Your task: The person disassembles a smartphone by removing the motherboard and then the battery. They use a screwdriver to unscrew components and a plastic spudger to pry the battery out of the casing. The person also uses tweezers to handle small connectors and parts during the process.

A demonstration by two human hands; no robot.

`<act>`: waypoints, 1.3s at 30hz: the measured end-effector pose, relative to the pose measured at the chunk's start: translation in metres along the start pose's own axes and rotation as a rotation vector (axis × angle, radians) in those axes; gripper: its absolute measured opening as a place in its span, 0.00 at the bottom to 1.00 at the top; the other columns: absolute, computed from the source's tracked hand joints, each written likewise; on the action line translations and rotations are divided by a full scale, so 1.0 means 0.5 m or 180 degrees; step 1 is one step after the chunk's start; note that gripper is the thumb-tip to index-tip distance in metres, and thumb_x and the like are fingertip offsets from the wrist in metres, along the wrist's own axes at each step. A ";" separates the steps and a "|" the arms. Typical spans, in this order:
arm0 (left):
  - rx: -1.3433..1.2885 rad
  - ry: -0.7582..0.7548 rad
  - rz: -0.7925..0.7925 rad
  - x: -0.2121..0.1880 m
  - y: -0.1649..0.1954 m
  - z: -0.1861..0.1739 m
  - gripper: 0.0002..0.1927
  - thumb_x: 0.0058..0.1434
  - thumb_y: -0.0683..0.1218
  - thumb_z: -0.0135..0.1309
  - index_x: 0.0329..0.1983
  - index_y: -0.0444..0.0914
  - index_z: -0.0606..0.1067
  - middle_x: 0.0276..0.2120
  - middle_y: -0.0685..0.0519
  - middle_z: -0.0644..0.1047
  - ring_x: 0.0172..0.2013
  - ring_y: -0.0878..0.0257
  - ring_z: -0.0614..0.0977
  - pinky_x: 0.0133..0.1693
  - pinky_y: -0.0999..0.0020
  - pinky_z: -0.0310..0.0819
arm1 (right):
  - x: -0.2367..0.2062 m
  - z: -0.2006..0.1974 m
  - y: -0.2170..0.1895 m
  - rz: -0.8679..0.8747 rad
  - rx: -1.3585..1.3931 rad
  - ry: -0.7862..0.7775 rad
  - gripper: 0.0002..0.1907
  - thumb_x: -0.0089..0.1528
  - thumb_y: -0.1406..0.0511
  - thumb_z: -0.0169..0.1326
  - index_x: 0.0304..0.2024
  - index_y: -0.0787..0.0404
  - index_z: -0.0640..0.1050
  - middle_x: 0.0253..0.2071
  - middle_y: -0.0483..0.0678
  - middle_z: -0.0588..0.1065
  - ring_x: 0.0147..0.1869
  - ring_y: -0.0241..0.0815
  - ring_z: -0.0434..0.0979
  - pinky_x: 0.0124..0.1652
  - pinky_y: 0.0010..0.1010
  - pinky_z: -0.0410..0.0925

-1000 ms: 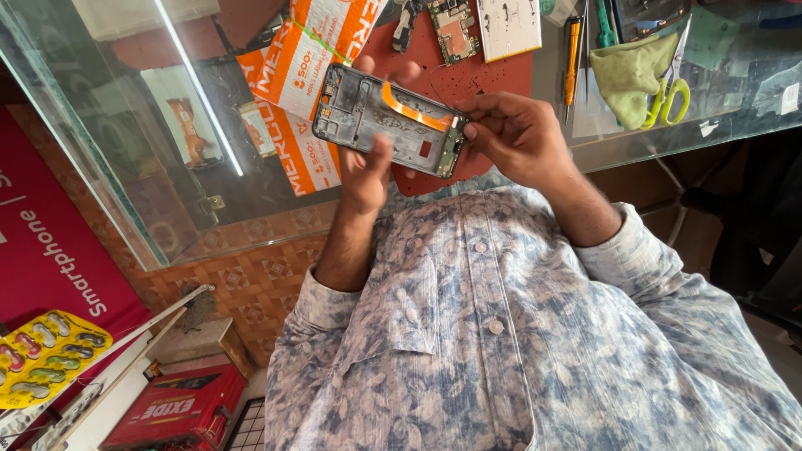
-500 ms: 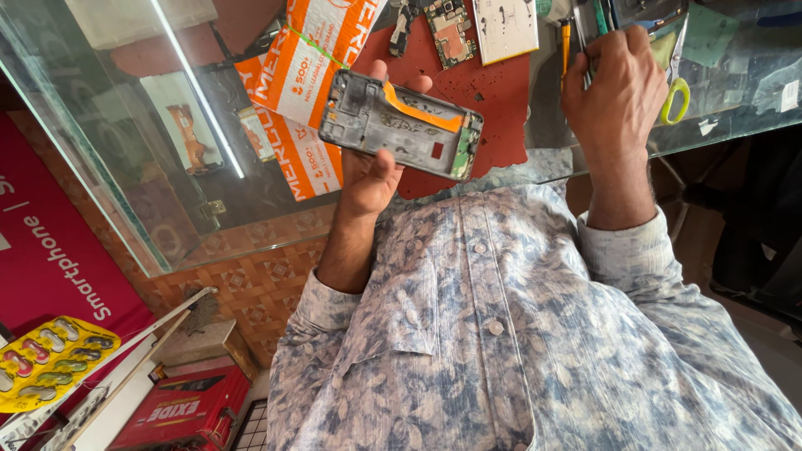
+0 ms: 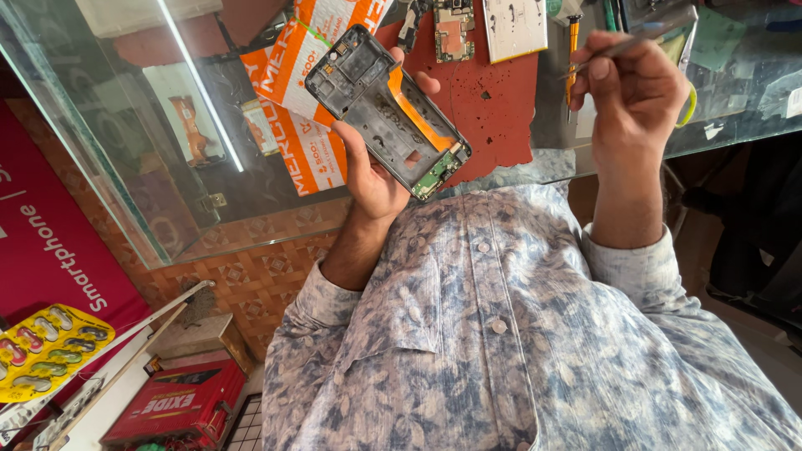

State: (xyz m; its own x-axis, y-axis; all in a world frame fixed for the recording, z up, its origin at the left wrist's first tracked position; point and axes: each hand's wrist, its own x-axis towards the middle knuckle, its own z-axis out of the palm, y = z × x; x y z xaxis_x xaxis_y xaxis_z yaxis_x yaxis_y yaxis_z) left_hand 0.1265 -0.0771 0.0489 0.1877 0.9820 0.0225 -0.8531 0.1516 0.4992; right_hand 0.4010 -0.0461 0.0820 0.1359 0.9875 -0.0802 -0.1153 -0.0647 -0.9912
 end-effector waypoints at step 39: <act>0.0215 0.0448 0.0181 -0.001 -0.017 0.022 0.39 0.79 0.70 0.30 0.77 0.36 0.57 0.59 0.44 0.73 0.44 0.68 0.78 0.37 0.76 0.74 | -0.135 0.075 -0.023 -0.1837 -0.0819 -0.0764 0.13 0.65 0.74 0.62 0.46 0.70 0.71 0.41 0.64 0.78 0.43 0.48 0.83 0.36 0.29 0.76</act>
State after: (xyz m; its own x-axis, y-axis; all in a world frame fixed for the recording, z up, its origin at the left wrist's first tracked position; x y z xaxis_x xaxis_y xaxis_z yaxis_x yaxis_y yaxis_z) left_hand 0.1391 -0.0799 0.0543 0.0658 0.9956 -0.0669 -0.8249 0.0920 0.5577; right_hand 0.3563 -0.1068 0.1026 -0.1203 0.8766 0.4659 0.1522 0.4800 -0.8640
